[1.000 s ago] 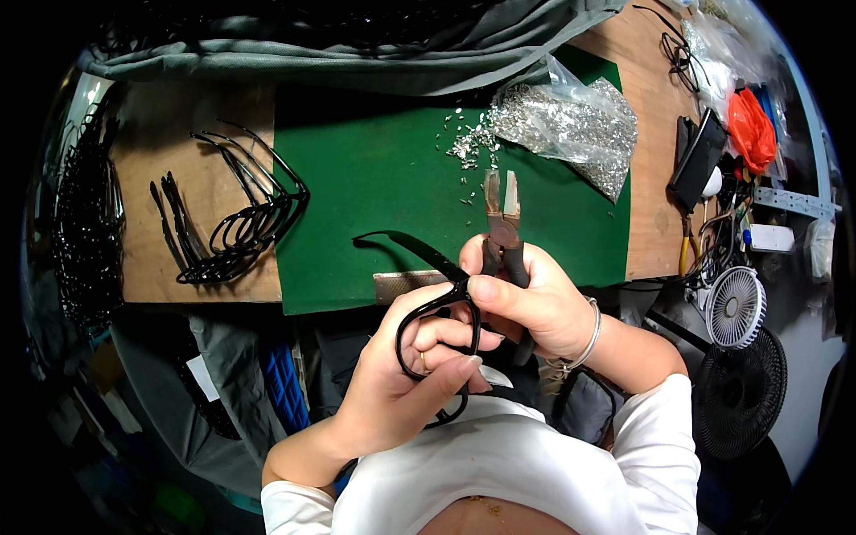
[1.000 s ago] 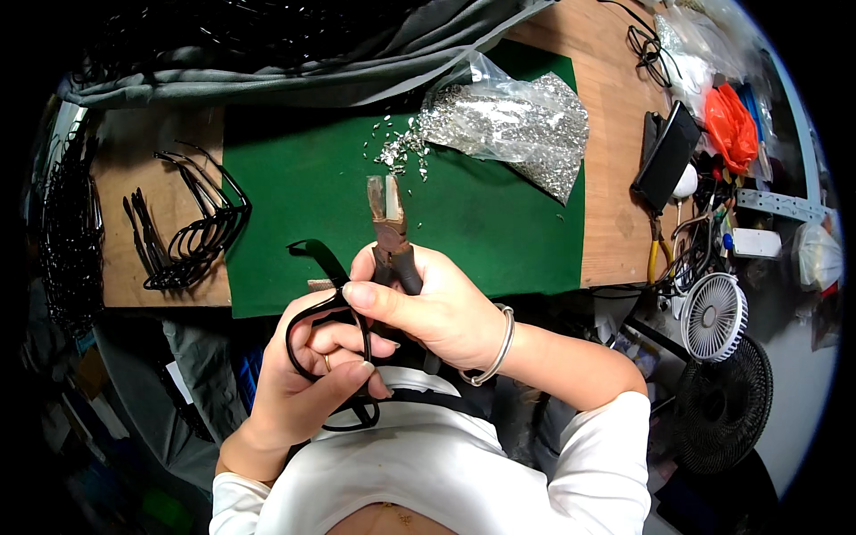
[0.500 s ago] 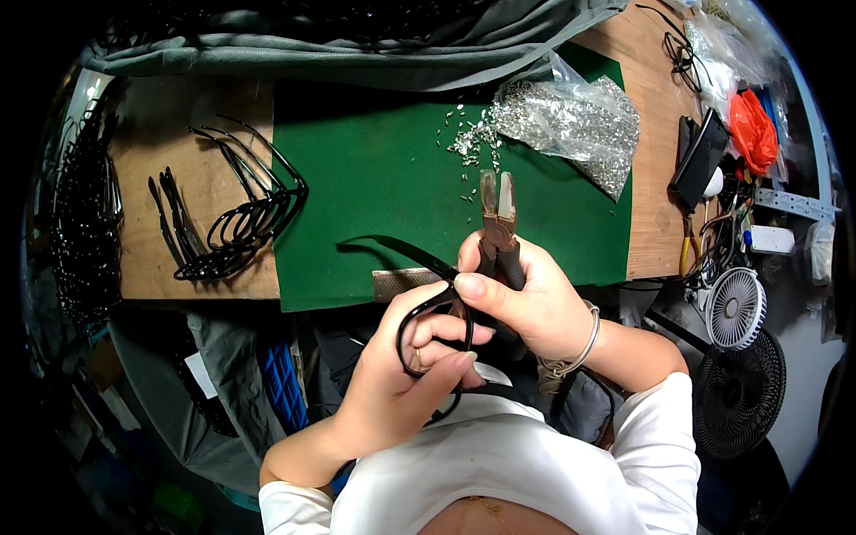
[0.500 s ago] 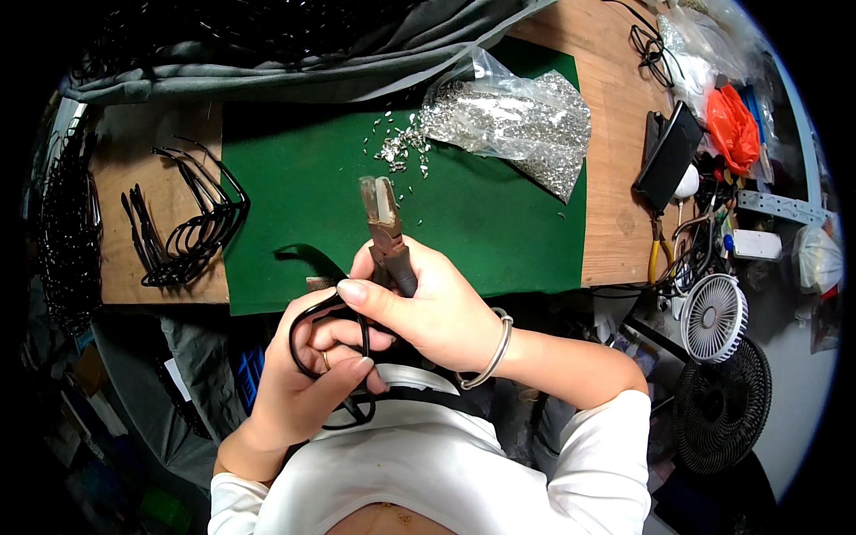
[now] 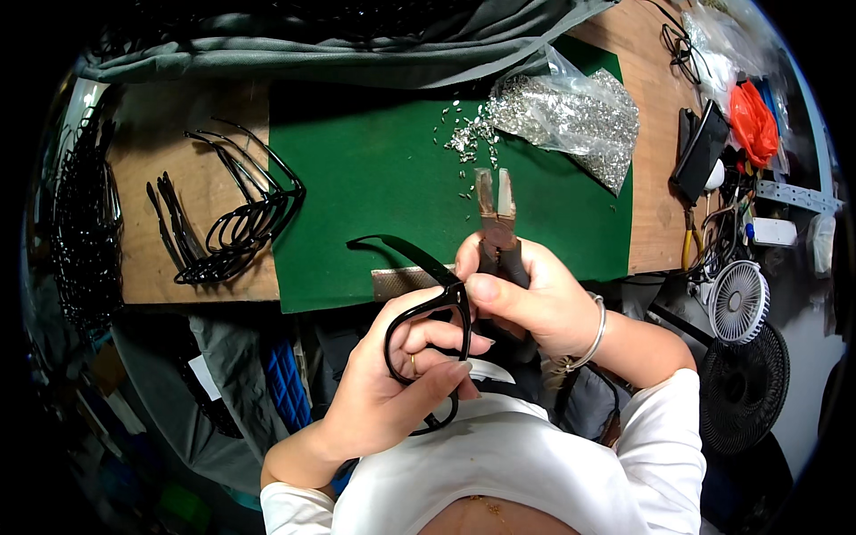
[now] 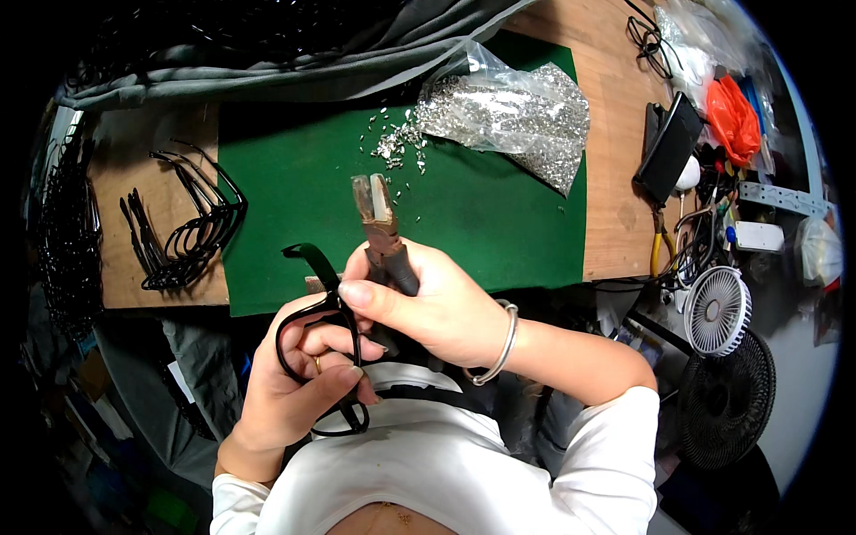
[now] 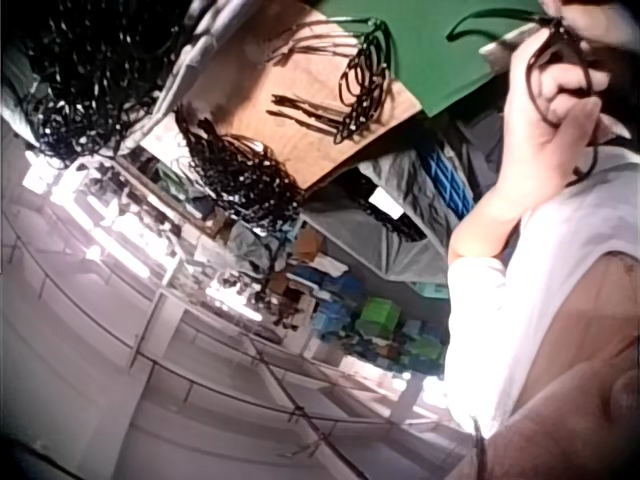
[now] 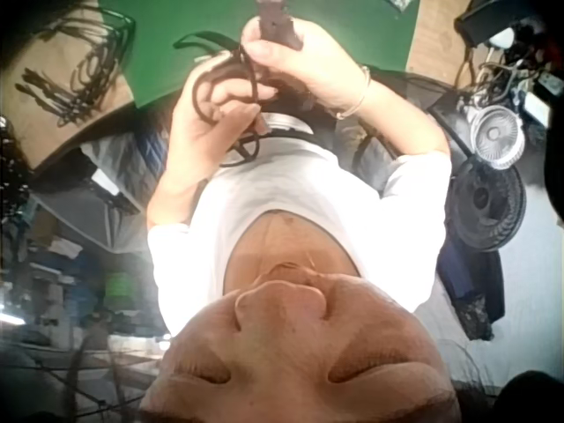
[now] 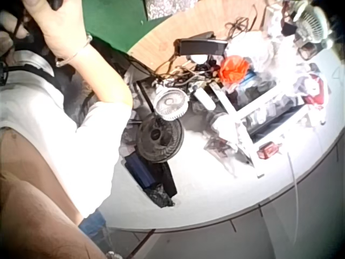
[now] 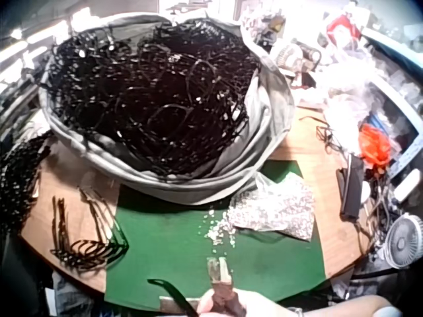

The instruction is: The person uses pliers to adjust the arms of multiple pairs of eyeglasses. They repeatedly pick up glasses from a pile, manipulate the frames with the tool, and place them back down on the table.

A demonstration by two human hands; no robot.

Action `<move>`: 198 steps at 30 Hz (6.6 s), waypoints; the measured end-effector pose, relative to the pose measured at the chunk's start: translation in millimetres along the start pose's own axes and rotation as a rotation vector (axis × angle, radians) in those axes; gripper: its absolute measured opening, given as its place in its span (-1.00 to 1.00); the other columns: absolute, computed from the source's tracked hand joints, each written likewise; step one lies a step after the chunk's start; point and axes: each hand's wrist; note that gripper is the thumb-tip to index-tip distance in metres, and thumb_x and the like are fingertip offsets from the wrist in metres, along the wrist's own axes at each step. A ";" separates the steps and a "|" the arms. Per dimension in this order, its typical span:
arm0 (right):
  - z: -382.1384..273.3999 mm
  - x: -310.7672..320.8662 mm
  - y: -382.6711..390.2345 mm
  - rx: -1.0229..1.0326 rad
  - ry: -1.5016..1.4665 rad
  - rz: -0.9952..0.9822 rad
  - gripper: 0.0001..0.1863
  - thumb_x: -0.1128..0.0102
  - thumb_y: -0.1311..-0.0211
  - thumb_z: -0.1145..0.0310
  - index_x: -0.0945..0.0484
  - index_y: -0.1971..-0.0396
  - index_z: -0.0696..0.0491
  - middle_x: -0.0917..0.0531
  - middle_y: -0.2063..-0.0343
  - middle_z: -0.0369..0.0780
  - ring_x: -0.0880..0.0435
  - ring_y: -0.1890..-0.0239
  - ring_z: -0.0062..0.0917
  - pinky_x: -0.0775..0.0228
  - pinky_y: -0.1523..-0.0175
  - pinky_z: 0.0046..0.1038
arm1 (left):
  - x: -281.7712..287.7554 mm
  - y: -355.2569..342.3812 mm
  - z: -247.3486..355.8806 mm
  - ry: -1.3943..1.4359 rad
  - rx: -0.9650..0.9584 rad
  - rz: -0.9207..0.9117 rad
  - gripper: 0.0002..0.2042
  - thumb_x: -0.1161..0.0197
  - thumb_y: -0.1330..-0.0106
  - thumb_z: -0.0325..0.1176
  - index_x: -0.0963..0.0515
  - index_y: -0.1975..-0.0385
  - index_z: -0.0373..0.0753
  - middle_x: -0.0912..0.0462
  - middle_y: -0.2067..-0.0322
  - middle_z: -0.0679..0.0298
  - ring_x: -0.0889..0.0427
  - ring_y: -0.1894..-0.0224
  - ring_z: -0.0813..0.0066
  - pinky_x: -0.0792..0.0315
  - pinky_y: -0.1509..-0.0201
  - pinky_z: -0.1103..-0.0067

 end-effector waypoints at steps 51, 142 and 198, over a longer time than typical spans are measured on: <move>1.9 37.0 -19.1 0.036 1.151 0.129 -0.74 -0.12 -0.03 0.27 -0.40 0.45 0.18 -0.51 0.59 -0.11 -0.51 0.50 -0.38 -0.32 0.34 -0.46 | 33.2 -23.6 36.5 -0.737 -0.352 0.389 -0.61 -0.02 -0.16 -0.59 -0.20 -0.02 -0.38 -0.54 0.29 0.11 -0.55 0.42 0.58 -0.45 0.31 0.70; 20.1 70.6 -21.1 0.363 1.489 0.352 -0.84 -0.12 0.15 0.49 -0.39 0.49 0.14 -0.46 0.55 -0.10 -0.47 0.42 -0.19 -0.33 0.28 -0.29 | 12.9 -10.3 -4.5 -0.486 -0.451 0.393 -0.28 -0.20 0.02 -0.66 0.08 -0.13 -0.33 -0.50 0.22 0.01 -0.54 0.36 0.59 -0.40 0.26 0.76; -24.5 2.5 9.9 -0.039 1.132 -0.312 -0.63 -0.06 -0.09 0.16 -0.44 0.59 0.23 -0.50 0.68 -0.01 -0.53 0.55 -0.15 -0.36 0.39 -0.29 | 1.2 -13.1 18.6 -0.357 -0.306 0.098 -0.16 -0.15 0.01 -0.72 0.31 -0.17 -0.28 -0.35 0.01 -0.10 -0.54 0.20 0.44 -0.40 0.10 0.64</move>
Point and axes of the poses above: each hand's wrist, its own y-axis away from the middle knuckle, its own x-axis out of the back of the hand, z = x × y
